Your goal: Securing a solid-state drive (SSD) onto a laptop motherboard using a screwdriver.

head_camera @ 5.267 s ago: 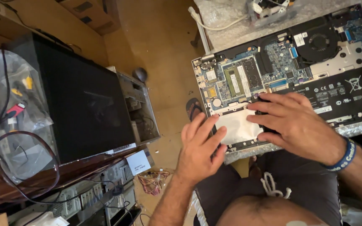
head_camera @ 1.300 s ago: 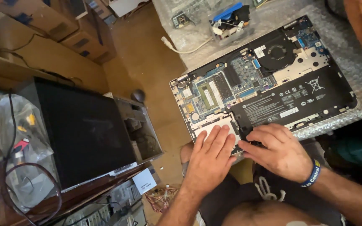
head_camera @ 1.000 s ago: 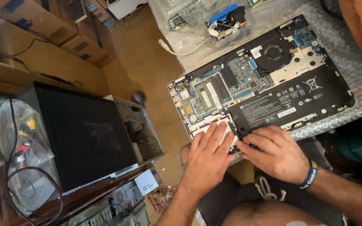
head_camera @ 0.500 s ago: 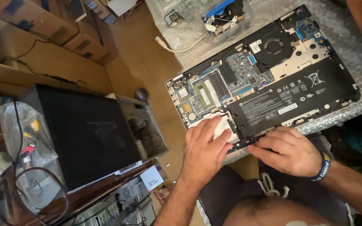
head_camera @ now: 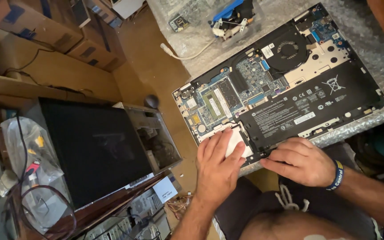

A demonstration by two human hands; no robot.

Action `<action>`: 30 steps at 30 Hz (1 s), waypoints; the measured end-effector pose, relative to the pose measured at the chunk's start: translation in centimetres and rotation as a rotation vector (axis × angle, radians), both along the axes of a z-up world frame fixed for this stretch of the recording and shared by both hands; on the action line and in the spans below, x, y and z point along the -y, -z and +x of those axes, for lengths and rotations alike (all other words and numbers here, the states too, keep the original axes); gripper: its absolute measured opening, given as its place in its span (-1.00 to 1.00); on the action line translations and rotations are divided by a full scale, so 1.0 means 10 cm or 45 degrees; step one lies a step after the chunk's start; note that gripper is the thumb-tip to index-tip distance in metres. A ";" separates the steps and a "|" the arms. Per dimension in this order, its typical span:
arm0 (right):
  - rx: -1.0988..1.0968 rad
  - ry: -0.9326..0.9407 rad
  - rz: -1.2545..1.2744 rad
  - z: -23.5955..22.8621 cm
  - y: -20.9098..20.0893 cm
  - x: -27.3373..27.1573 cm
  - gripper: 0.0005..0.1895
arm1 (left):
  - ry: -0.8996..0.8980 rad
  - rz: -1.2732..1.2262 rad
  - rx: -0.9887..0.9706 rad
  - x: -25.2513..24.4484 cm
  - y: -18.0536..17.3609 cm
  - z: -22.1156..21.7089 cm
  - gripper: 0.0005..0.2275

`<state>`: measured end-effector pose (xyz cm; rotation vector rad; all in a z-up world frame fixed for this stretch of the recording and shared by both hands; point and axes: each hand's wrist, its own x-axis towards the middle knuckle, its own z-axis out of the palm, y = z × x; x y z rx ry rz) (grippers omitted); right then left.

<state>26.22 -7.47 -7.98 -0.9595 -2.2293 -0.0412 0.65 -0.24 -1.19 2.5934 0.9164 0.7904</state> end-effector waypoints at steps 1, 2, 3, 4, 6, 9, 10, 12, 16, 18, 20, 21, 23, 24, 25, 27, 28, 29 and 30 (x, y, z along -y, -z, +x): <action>-0.002 -0.001 -0.002 0.01 0.02 0.00 -0.70 | -0.001 -0.002 -0.002 0.02 -0.02 0.01 -0.76; 0.004 0.003 -0.008 0.02 0.03 0.01 -0.70 | -0.021 -0.004 -0.031 0.05 -0.04 0.01 -0.74; 0.010 0.007 -0.013 0.03 0.05 0.01 -0.69 | -0.040 -0.006 -0.060 0.07 -0.06 0.02 -0.67; 0.008 0.008 -0.014 0.04 0.06 0.01 -0.69 | -0.040 -0.006 -0.062 0.09 -0.01 0.00 -0.67; 0.004 -0.003 -0.011 0.06 0.09 0.00 -0.70 | 0.003 0.067 -0.157 0.15 0.09 -0.04 -0.54; 0.003 -0.008 -0.022 0.07 0.14 0.02 -0.69 | 0.030 0.062 -0.368 0.22 0.05 -0.05 -0.45; 0.001 -0.008 -0.022 0.07 0.13 0.01 -0.69 | 0.029 0.062 -0.370 0.22 0.06 -0.06 -0.45; -0.016 -0.010 -0.017 0.06 0.10 0.00 -0.70 | 0.059 0.071 -0.522 0.23 0.08 -0.07 -0.39; -0.028 -0.006 -0.008 0.05 0.08 -0.01 -0.71 | 0.068 0.061 -0.531 0.22 0.10 -0.09 -0.37; -0.035 0.002 -0.008 0.04 0.09 0.00 -0.71 | 0.091 0.007 -0.491 0.22 0.08 -0.10 -0.30; -0.041 0.005 -0.006 0.02 0.02 0.00 -0.72 | 0.083 -0.037 -0.409 0.22 0.04 -0.11 -0.33; -0.048 0.011 -0.010 0.00 -0.01 0.00 -0.72 | 0.080 -0.086 -0.329 0.22 0.03 -0.11 -0.36; -0.041 0.033 -0.018 -0.02 -0.08 0.01 -0.73 | 0.003 -0.035 -0.298 0.29 0.08 -0.16 -0.34; -0.035 0.062 -0.034 -0.03 -0.12 0.03 -0.74 | -0.065 0.008 -0.269 0.33 0.11 -0.19 -0.32; -0.032 0.060 -0.034 -0.04 -0.16 0.02 -0.74 | -0.067 0.008 -0.265 0.35 0.12 -0.22 -0.32; -0.002 0.148 -0.083 -0.07 -0.25 -0.01 -0.66 | -0.152 0.062 -0.229 0.38 0.14 -0.27 -0.38; 0.004 0.142 -0.080 -0.07 -0.29 -0.03 -0.66 | -0.158 0.063 -0.223 0.39 0.17 -0.29 -0.38; 0.005 0.156 -0.086 -0.07 -0.33 -0.05 -0.68 | -0.131 0.076 -0.218 0.40 0.21 -0.31 -0.42; 0.004 0.170 -0.094 -0.07 -0.36 -0.06 -0.70 | -0.104 0.087 -0.215 0.42 0.24 -0.33 -0.46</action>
